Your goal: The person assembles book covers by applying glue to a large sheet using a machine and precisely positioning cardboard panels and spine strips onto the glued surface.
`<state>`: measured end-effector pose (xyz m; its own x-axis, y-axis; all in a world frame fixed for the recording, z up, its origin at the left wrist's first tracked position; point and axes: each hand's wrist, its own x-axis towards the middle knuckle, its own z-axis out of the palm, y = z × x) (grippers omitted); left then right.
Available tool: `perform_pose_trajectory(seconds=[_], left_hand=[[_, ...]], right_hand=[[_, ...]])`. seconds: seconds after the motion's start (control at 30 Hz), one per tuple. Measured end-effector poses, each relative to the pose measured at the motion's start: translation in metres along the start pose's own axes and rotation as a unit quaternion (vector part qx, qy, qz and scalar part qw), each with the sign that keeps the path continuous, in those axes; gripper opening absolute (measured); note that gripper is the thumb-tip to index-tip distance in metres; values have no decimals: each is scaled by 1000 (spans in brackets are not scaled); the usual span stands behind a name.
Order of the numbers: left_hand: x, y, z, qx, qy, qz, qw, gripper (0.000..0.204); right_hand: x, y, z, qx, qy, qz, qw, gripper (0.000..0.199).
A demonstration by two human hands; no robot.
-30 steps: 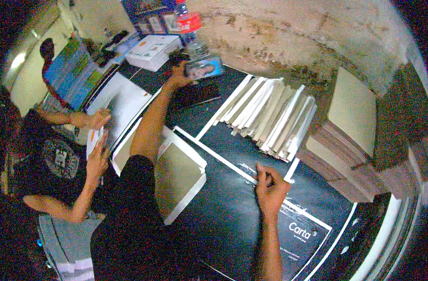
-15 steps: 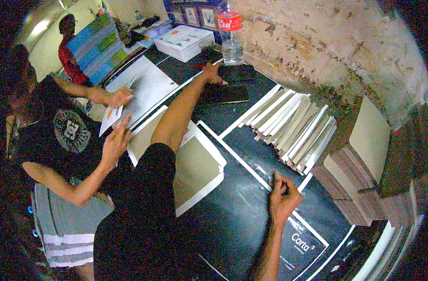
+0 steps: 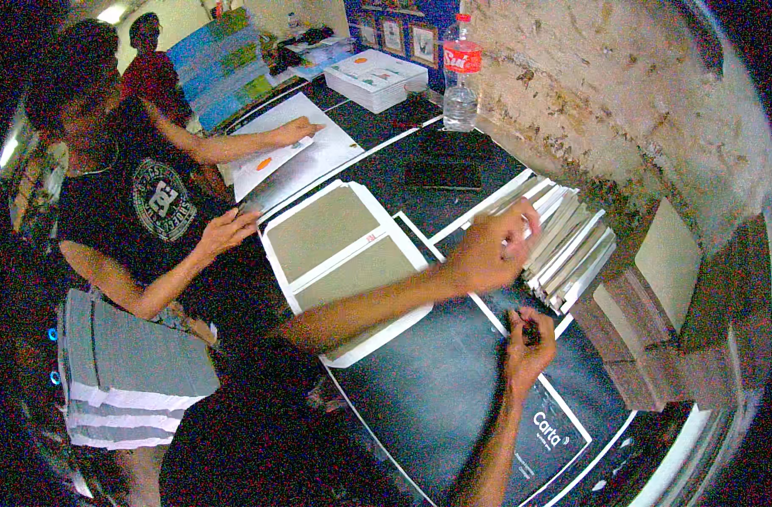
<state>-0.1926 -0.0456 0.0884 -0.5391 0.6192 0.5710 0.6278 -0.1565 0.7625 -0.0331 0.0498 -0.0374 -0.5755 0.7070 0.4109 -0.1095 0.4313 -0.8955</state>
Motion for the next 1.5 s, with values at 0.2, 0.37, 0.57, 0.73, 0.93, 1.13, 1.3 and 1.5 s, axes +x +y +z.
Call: perform_pose_trajectory(seconds=[0.2,0.37,0.57,0.73,0.93,1.13,1.3,1.5], left_hand=[[-31,127,77,-202,2,187,961,21],[-44,63,137,-184,143,82,969,24],[-76,-27,157,-114,173,-9,978,28],[-75,-30,150,-155,129,-42,979,23],[-75,-16,147,-173,65,-90,979,28],[-73,-21,158,-402,86,-133,902,25],[-80,-46,140,-335,-12,-153,930,32],[-72,-48,130,-411,-14,-154,898,28]], right_hand=[[-8,-29,-3,42,-45,171,983,27],[9,2,-23,90,8,181,979,27],[8,42,-29,85,33,81,993,29],[5,29,-23,-21,63,-25,997,29],[1,13,-25,-35,135,30,990,12],[0,9,-21,-60,181,-6,982,36],[0,-15,-10,9,181,120,976,58],[1,26,-24,-39,145,22,988,51]])
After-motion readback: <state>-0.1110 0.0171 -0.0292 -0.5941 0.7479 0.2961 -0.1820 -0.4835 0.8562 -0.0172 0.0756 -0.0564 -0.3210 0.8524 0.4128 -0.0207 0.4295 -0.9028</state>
